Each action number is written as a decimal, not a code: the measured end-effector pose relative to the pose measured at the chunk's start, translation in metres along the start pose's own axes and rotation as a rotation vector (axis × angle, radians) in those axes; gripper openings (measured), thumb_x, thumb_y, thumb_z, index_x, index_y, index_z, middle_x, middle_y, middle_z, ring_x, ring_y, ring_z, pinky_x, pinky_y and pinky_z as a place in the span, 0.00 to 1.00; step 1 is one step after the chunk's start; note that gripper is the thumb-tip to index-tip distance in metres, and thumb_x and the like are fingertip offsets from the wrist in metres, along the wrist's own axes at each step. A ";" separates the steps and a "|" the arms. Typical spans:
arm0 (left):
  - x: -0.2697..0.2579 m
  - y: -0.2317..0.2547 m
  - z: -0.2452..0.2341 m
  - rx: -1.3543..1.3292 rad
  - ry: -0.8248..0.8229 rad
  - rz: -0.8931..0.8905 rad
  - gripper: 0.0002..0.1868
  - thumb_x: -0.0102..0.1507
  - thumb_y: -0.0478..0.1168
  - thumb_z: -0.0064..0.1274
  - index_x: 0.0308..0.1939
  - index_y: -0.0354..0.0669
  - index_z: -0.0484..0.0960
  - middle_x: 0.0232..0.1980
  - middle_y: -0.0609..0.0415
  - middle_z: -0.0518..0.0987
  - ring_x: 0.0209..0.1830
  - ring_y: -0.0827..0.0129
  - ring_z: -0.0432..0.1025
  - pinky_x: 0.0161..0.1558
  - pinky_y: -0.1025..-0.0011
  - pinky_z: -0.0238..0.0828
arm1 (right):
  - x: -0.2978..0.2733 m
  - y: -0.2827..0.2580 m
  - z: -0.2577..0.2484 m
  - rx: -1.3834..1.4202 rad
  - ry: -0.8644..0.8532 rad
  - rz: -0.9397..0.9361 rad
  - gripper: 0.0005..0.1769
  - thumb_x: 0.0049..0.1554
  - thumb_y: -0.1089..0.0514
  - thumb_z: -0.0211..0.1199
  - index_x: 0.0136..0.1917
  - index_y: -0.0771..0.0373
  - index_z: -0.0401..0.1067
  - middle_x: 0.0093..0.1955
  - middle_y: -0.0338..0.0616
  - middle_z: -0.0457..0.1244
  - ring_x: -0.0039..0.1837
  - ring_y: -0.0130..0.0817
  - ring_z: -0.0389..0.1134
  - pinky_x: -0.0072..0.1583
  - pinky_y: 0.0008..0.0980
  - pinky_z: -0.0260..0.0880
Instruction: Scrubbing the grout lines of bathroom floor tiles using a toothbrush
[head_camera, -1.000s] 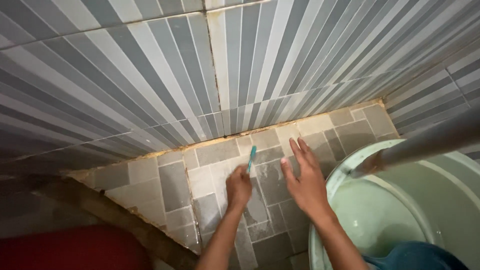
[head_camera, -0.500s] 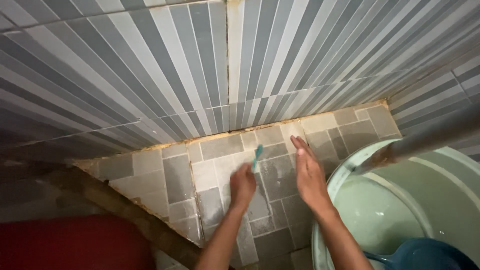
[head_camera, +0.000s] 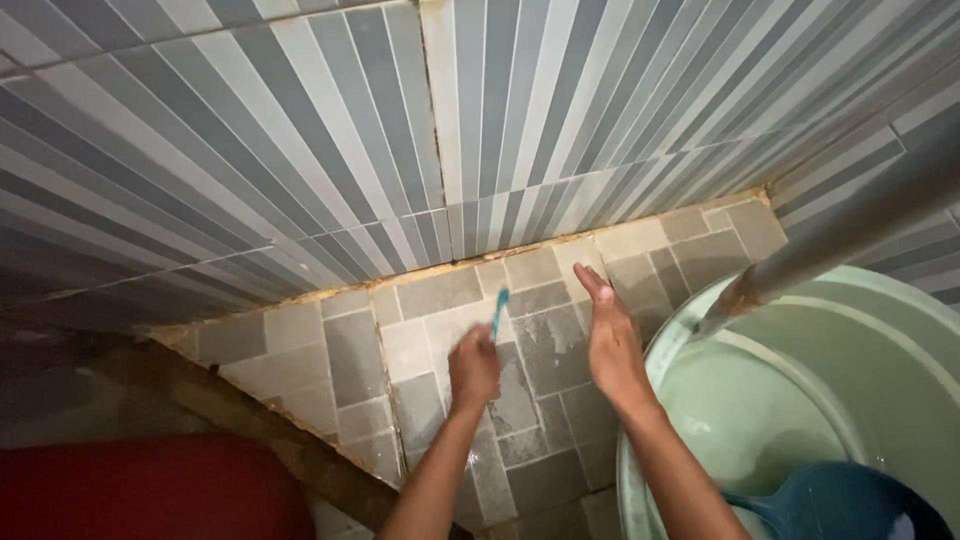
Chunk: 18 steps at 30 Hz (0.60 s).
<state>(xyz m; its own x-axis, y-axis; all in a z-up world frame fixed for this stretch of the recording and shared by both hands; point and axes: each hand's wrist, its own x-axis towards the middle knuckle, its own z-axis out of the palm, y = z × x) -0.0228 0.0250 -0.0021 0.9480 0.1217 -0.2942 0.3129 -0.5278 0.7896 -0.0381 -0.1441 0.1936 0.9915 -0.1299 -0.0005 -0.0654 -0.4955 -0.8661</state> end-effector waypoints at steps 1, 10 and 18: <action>-0.022 0.008 -0.012 -0.020 -0.057 -0.065 0.16 0.67 0.40 0.40 0.50 0.52 0.85 0.45 0.44 0.85 0.54 0.42 0.77 0.57 0.48 0.73 | -0.002 -0.008 -0.001 0.008 -0.009 0.036 0.36 0.70 0.49 0.22 0.76 0.61 0.64 0.75 0.73 0.54 0.77 0.74 0.50 0.76 0.67 0.42; -0.031 -0.024 0.014 -0.014 -0.071 -0.031 0.15 0.66 0.39 0.41 0.47 0.54 0.85 0.42 0.47 0.85 0.47 0.47 0.78 0.50 0.51 0.71 | -0.004 -0.005 0.000 0.009 0.016 0.097 0.39 0.67 0.42 0.21 0.76 0.57 0.64 0.78 0.60 0.55 0.80 0.61 0.50 0.77 0.56 0.43; -0.019 -0.007 0.018 0.100 -0.073 0.002 0.15 0.69 0.42 0.39 0.45 0.51 0.84 0.44 0.43 0.85 0.52 0.43 0.79 0.55 0.46 0.74 | -0.002 -0.012 -0.003 0.027 0.036 0.107 0.38 0.69 0.51 0.17 0.78 0.59 0.61 0.77 0.70 0.53 0.79 0.72 0.47 0.77 0.67 0.39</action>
<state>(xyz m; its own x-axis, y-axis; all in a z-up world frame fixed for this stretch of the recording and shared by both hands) -0.0438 0.0116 -0.0116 0.9404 0.0609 -0.3345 0.3004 -0.6096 0.7336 -0.0398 -0.1407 0.2061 0.9742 -0.2125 -0.0763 -0.1675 -0.4537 -0.8753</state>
